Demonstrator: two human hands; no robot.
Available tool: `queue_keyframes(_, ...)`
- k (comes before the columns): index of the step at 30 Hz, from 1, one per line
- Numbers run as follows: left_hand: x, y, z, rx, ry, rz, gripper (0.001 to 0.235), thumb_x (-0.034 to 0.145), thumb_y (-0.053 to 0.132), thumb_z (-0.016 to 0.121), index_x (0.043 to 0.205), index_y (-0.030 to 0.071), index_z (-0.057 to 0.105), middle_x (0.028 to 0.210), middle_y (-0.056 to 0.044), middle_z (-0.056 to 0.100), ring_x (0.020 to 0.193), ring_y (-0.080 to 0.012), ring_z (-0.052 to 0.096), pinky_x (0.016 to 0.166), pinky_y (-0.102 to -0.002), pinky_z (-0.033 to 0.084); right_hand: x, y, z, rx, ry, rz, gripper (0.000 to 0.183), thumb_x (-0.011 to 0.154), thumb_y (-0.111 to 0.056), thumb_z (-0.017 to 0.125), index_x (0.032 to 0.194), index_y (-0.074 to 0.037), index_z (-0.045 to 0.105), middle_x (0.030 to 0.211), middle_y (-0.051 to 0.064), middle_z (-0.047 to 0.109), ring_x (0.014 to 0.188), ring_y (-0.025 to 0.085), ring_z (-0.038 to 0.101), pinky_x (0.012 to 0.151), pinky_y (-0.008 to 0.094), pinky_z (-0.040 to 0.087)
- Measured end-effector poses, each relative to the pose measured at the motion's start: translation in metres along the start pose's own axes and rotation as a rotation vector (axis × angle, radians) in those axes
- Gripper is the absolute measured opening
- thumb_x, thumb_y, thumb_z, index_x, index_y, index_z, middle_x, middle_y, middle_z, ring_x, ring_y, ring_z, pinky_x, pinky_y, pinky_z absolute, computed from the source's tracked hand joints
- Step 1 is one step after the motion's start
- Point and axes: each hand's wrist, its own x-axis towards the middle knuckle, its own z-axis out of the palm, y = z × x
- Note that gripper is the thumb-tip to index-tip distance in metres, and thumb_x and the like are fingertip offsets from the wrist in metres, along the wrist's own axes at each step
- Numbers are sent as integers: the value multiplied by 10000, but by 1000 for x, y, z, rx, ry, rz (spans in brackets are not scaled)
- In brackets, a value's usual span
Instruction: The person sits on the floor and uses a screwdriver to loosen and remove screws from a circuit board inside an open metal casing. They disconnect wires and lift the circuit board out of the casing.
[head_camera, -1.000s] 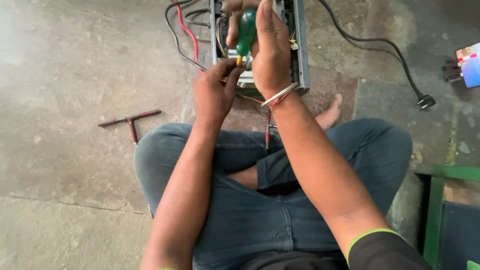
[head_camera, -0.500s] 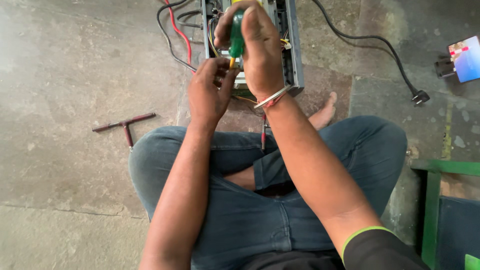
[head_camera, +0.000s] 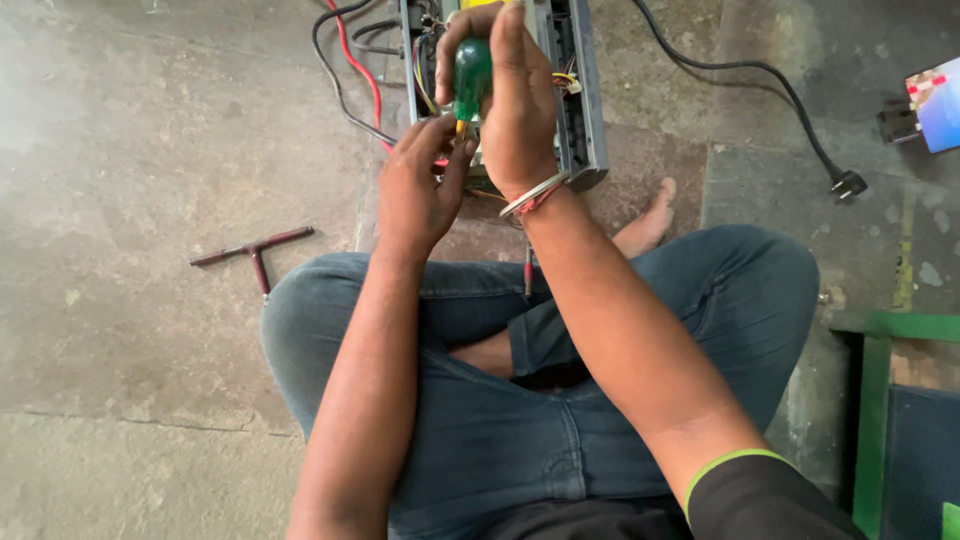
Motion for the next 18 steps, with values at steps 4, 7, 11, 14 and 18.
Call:
queue_keyframes(4,-5,-10,-7,60,-49,-212,258,881,183,753,1094,43,710,950,-143,729,786,-302,722,710,-406,565,-8,7,-8,-168,-130,-65,395,1064,-417,616,1179,-40,610,947,49,590,840,126,581,757,268,508)
queue_keyframes(7,-16,-26,-7,233,-169,-353,169,854,213,742,964,88,774,879,-150,753,837,-339,732,763,-443,576,-14,17,-7,-345,-159,30,268,1081,-317,679,1144,-58,648,896,34,627,839,121,621,756,266,534)
queue_keyframes(11,-33,-47,16,374,-324,-418,188,792,183,696,938,154,811,850,-184,742,810,-392,708,758,-499,556,-5,9,-23,-253,-192,103,277,1105,-351,603,1136,-79,645,898,22,686,825,113,706,734,270,610)
queue_keyframes(14,-45,-58,40,468,-245,-336,188,777,166,678,924,107,778,823,-216,723,786,-429,693,713,-526,547,4,-21,-53,-250,-182,-43,312,1156,-354,585,1170,-51,656,906,46,686,772,133,701,692,273,596)
queue_keyframes(18,-47,-68,59,641,-272,-293,144,875,87,593,860,74,735,838,-210,724,795,-429,704,719,-535,553,4,-68,-107,-235,-82,-80,328,1207,-309,589,1061,-16,615,863,83,663,757,178,685,708,304,561)
